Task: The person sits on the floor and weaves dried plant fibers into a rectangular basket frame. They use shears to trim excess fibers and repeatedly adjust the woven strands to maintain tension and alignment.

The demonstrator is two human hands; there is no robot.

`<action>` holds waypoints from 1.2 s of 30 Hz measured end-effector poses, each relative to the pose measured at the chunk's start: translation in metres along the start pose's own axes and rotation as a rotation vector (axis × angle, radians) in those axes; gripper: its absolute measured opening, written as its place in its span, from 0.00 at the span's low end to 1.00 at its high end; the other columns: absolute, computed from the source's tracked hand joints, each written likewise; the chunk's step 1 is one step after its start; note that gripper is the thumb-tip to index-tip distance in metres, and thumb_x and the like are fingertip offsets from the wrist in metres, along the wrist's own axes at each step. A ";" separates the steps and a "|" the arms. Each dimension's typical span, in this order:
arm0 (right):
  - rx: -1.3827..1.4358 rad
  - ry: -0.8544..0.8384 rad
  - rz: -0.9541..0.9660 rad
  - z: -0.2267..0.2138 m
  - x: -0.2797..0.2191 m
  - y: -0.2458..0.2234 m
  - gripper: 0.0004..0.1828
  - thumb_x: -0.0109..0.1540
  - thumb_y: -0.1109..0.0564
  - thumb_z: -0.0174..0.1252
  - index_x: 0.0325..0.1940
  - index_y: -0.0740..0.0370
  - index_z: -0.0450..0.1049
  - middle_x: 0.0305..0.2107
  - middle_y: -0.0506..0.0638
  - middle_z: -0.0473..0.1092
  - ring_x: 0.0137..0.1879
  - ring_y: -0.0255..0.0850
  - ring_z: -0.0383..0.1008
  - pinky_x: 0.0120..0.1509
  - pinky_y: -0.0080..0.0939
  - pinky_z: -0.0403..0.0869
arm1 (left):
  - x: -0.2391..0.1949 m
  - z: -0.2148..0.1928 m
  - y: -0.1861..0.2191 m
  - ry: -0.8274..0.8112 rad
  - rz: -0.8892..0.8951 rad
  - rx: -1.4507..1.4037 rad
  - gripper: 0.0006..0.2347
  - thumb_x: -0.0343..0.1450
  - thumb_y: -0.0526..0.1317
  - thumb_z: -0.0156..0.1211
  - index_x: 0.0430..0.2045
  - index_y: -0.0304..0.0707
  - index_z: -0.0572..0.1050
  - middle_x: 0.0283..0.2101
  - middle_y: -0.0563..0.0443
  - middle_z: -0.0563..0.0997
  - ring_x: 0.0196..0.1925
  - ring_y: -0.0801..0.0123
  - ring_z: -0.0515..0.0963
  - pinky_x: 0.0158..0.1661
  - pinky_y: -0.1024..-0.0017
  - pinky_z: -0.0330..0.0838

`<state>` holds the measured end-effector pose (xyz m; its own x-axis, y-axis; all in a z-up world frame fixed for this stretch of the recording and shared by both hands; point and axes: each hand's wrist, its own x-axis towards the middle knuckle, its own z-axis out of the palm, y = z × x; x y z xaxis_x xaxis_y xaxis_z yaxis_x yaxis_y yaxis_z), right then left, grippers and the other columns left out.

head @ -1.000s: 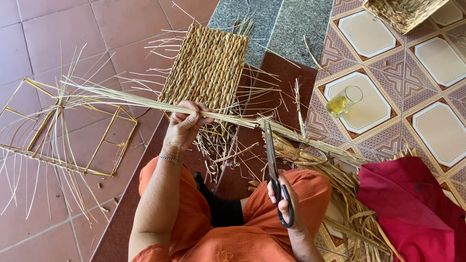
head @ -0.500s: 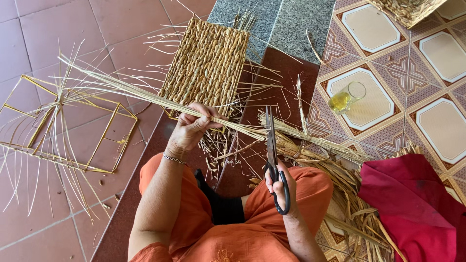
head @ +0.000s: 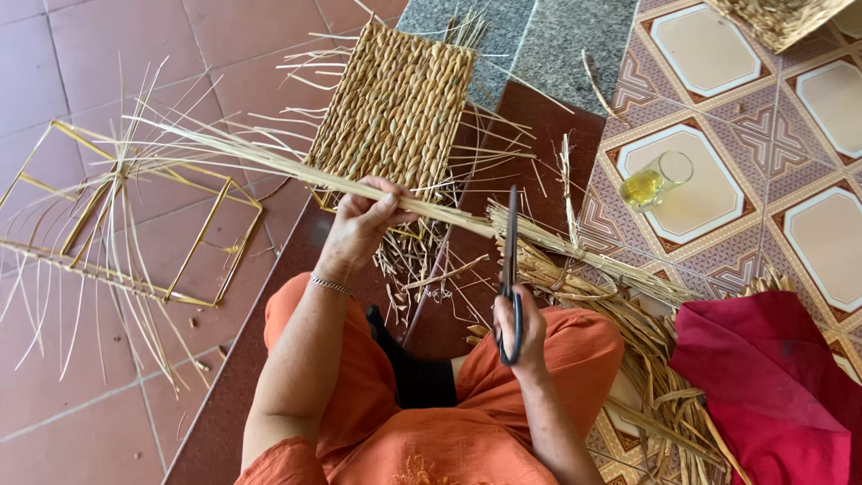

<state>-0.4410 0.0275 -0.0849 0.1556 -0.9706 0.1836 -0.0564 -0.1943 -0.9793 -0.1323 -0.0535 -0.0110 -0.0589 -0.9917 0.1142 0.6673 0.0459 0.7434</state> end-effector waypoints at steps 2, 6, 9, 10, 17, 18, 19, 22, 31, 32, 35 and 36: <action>-0.305 0.093 0.058 -0.004 0.007 0.025 0.18 0.68 0.46 0.55 0.50 0.64 0.71 0.21 0.44 0.67 0.21 0.29 0.67 0.18 0.32 0.71 | 0.003 0.001 -0.002 0.061 -0.001 0.006 0.04 0.77 0.32 0.57 0.42 0.30 0.73 0.49 0.42 0.80 0.52 0.61 0.81 0.54 0.63 0.82; -0.714 0.217 0.363 -0.024 0.028 0.073 0.18 0.69 0.44 0.54 0.55 0.58 0.72 0.31 0.47 0.77 0.30 0.37 0.78 0.34 0.41 0.77 | 0.005 0.003 -0.013 0.059 0.017 0.217 0.04 0.77 0.35 0.57 0.40 0.31 0.73 0.46 0.43 0.80 0.50 0.62 0.83 0.51 0.66 0.85; -1.106 0.305 0.222 -0.049 0.052 0.098 0.38 0.59 0.44 0.67 0.68 0.64 0.65 0.49 0.66 0.73 0.48 0.58 0.76 0.50 0.59 0.74 | 0.009 -0.002 -0.021 0.009 -0.037 0.360 0.05 0.76 0.35 0.57 0.40 0.31 0.73 0.44 0.44 0.79 0.48 0.63 0.83 0.49 0.68 0.85; -1.079 0.265 0.373 -0.052 0.059 0.105 0.41 0.60 0.45 0.67 0.71 0.64 0.63 0.50 0.65 0.72 0.54 0.60 0.75 0.58 0.61 0.72 | 0.011 -0.004 -0.023 -0.013 -0.049 0.390 0.06 0.77 0.35 0.57 0.41 0.30 0.73 0.44 0.44 0.79 0.47 0.63 0.83 0.50 0.69 0.85; -1.354 0.097 0.542 -0.060 0.075 0.114 0.29 0.61 0.45 0.65 0.64 0.56 0.72 0.46 0.62 0.72 0.57 0.57 0.68 0.64 0.57 0.65 | 0.016 -0.008 -0.035 -0.053 -0.189 0.565 0.06 0.75 0.35 0.56 0.40 0.30 0.74 0.40 0.43 0.81 0.41 0.66 0.85 0.46 0.71 0.82; -1.331 0.107 0.542 -0.060 0.071 0.110 0.26 0.62 0.45 0.64 0.63 0.54 0.74 0.46 0.61 0.72 0.57 0.57 0.67 0.64 0.57 0.65 | 0.015 -0.007 -0.036 -0.072 -0.190 0.588 0.06 0.75 0.35 0.57 0.38 0.30 0.74 0.39 0.42 0.81 0.40 0.65 0.86 0.45 0.71 0.82; -1.309 0.116 0.544 -0.059 0.067 0.104 0.23 0.63 0.44 0.63 0.61 0.51 0.76 0.45 0.60 0.72 0.56 0.57 0.66 0.64 0.57 0.64 | 0.014 -0.006 -0.035 -0.090 -0.193 0.610 0.06 0.75 0.35 0.57 0.37 0.29 0.75 0.39 0.41 0.81 0.39 0.64 0.86 0.44 0.70 0.82; -1.207 0.372 0.122 -0.044 0.056 0.081 0.15 0.67 0.45 0.60 0.50 0.54 0.80 0.52 0.55 0.73 0.60 0.56 0.65 0.63 0.60 0.65 | 0.015 -0.002 -0.031 -0.101 -0.213 0.585 0.06 0.74 0.36 0.59 0.39 0.31 0.75 0.40 0.42 0.81 0.40 0.65 0.85 0.45 0.71 0.86; 0.899 0.126 0.429 0.030 0.066 0.016 0.43 0.64 0.24 0.42 0.61 0.64 0.67 0.57 0.65 0.68 0.67 0.57 0.66 0.73 0.61 0.61 | 0.011 0.014 -0.049 -0.166 -0.221 0.435 0.07 0.73 0.36 0.63 0.40 0.29 0.76 0.40 0.45 0.82 0.44 0.67 0.86 0.47 0.71 0.87; 0.907 0.159 0.449 0.037 0.068 0.010 0.42 0.65 0.25 0.43 0.61 0.65 0.67 0.57 0.65 0.68 0.68 0.55 0.66 0.74 0.61 0.62 | 0.009 0.017 -0.051 -0.167 -0.219 0.440 0.08 0.73 0.35 0.63 0.40 0.29 0.76 0.40 0.45 0.82 0.43 0.68 0.86 0.46 0.71 0.87; 0.828 0.172 0.422 0.041 0.068 -0.002 0.38 0.68 0.29 0.45 0.60 0.67 0.67 0.55 0.64 0.68 0.65 0.54 0.69 0.72 0.62 0.66 | 0.007 0.021 -0.051 -0.133 -0.220 0.471 0.08 0.72 0.35 0.64 0.41 0.30 0.75 0.38 0.47 0.83 0.41 0.69 0.86 0.42 0.72 0.86; 0.782 0.163 0.398 0.039 0.069 -0.003 0.37 0.69 0.30 0.45 0.60 0.68 0.67 0.54 0.64 0.69 0.63 0.54 0.70 0.71 0.62 0.68 | 0.008 0.020 -0.049 -0.104 -0.231 0.487 0.08 0.72 0.35 0.64 0.41 0.31 0.75 0.37 0.49 0.83 0.41 0.70 0.86 0.40 0.73 0.86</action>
<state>-0.3914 -0.0336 -0.0722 0.1229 -0.9652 -0.2307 0.6221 0.2561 -0.7399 -0.1804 -0.0618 -0.0334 -0.2525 -0.9667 -0.0424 0.2088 -0.0972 0.9731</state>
